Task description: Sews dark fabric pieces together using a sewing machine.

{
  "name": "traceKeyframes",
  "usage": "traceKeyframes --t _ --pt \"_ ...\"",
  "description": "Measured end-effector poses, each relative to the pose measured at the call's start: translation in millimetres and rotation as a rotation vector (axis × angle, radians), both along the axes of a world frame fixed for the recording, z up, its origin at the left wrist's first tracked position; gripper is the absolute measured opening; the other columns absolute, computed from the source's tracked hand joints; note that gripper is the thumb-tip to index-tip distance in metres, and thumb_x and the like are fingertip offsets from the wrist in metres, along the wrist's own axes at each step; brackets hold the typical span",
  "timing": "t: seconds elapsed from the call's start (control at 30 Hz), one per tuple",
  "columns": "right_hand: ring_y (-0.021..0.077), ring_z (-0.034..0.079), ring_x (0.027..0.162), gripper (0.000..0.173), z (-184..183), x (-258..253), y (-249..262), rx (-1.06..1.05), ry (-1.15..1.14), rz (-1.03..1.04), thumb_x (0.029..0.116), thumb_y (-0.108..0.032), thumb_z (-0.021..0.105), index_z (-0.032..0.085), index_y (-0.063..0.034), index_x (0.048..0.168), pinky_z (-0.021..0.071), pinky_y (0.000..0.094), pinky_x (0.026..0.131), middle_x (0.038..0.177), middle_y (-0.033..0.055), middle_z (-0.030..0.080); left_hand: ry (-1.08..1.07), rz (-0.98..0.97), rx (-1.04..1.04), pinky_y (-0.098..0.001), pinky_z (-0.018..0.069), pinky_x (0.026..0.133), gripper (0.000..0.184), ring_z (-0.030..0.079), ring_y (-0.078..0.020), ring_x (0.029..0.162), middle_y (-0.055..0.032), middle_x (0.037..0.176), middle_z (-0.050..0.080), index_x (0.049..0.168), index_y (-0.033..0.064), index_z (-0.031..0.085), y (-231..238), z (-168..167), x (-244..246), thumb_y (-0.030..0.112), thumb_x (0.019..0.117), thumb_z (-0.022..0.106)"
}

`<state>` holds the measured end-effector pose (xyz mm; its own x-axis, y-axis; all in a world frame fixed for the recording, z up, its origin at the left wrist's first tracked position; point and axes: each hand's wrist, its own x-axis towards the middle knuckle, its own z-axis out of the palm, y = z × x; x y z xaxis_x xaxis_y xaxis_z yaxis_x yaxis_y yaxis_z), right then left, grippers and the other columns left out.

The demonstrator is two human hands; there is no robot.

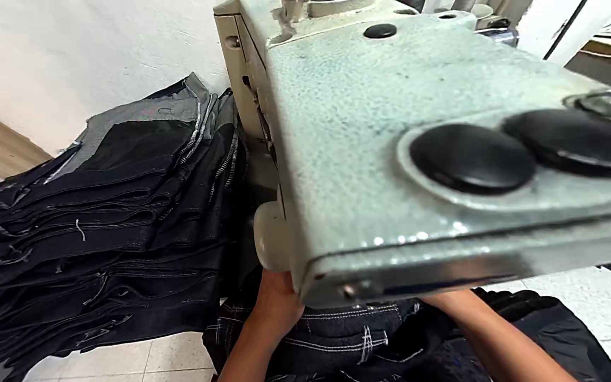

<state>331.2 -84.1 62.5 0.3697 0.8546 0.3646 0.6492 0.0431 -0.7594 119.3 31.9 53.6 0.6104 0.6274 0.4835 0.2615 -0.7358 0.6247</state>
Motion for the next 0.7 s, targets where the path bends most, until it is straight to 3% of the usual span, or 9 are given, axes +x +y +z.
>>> traceKeyframes --t 0.1,0.2,0.27,0.33,0.47,0.53,0.63,0.7 --pt "-0.0078 0.055 0.068 0.02 1 0 -2 -0.008 0.003 0.002 0.0907 -0.022 0.067 0.069 -0.0053 0.08 0.0435 0.0115 0.064 0.07 -0.0037 0.062 0.013 -0.006 0.015 -0.044 0.0581 0.08 0.007 0.074 -0.0281 0.085 -0.0163 0.084 0.074 0.083 -0.0018 0.074 0 -2 -2 0.001 0.0792 0.068" --pt "0.0062 0.061 0.074 0.024 3 5 3 -0.141 0.018 0.038 0.0934 -0.027 0.067 0.072 -0.0048 0.085 0.0481 0.0312 0.071 0.076 0.0019 0.066 0.067 0.0 -0.026 -0.0361 0.0567 0.082 0.009 0.073 -0.0217 0.085 -0.0146 0.085 0.074 0.088 -0.0022 0.073 -2 6 -4 0.004 0.083 0.069" --pt "0.0072 0.063 0.078 0.03 2 6 5 -0.156 -0.013 0.044 0.0938 -0.035 0.064 0.073 -0.0073 0.086 0.05 0.0332 0.074 0.079 0.0008 0.067 0.065 -0.013 -0.048 -0.0315 0.0559 0.084 0.009 0.072 -0.0174 0.087 -0.0129 0.085 0.074 0.088 -0.0013 0.073 -1 9 -7 0.005 0.0842 0.069" --pt "0.0114 0.063 0.078 0.03 9 2 6 -0.161 0.003 0.06 0.0944 -0.032 0.066 0.073 -0.0034 0.087 0.049 0.0366 0.075 0.08 0.005 0.068 0.064 -0.031 -0.052 -0.0318 0.0558 0.085 0.009 0.072 -0.0175 0.086 -0.0136 0.085 0.074 0.086 -0.0021 0.074 1 11 -11 0.004 0.0833 0.069" --pt "0.0135 0.065 0.076 0.025 9 1 8 -0.145 -0.028 0.056 0.0916 -0.027 0.07 0.074 -0.0025 0.088 0.0518 0.0373 0.072 0.079 0.0065 0.07 0.076 -0.064 -0.088 -0.0226 0.0524 0.079 0.012 0.067 -0.008 0.08 -0.0098 0.08 0.071 0.082 -0.002 0.071 6 4 -15 0.006 0.0876 0.064" --pt "0.008 0.064 0.075 0.026 9 2 7 -0.157 -0.025 0.062 0.0929 -0.032 0.067 0.074 -0.0072 0.088 0.0516 0.0311 0.071 0.078 0.0009 0.068 0.097 -0.049 -0.123 -0.0276 0.0539 0.083 0.013 0.07 -0.0131 0.083 -0.0134 0.084 0.072 0.087 -0.0049 0.073 6 10 -15 0.006 0.0866 0.065" --pt "0.0148 0.065 0.08 0.027 16 -2 5 -0.218 0.004 0.084 0.0974 -0.029 0.066 0.074 -0.0037 0.093 0.0518 0.0366 0.076 0.083 0.0064 0.069 0.138 -0.059 -0.201 -0.0207 0.05 0.086 0.016 0.066 -0.0057 0.085 -0.0108 0.084 0.072 0.089 -0.0063 0.073 7 15 -17 0.006 0.0878 0.064" --pt "0.0138 0.063 0.075 0.027 14 -4 1 -0.183 -0.012 0.065 0.0978 -0.026 0.065 0.072 -0.002 0.089 0.0506 0.0329 0.071 0.08 0.0078 0.067 0.105 -0.062 -0.126 -0.0203 0.0508 0.084 0.015 0.067 -0.0048 0.084 -0.0093 0.083 0.072 0.086 -0.0045 0.072 8 9 -17 0.009 0.088 0.064"
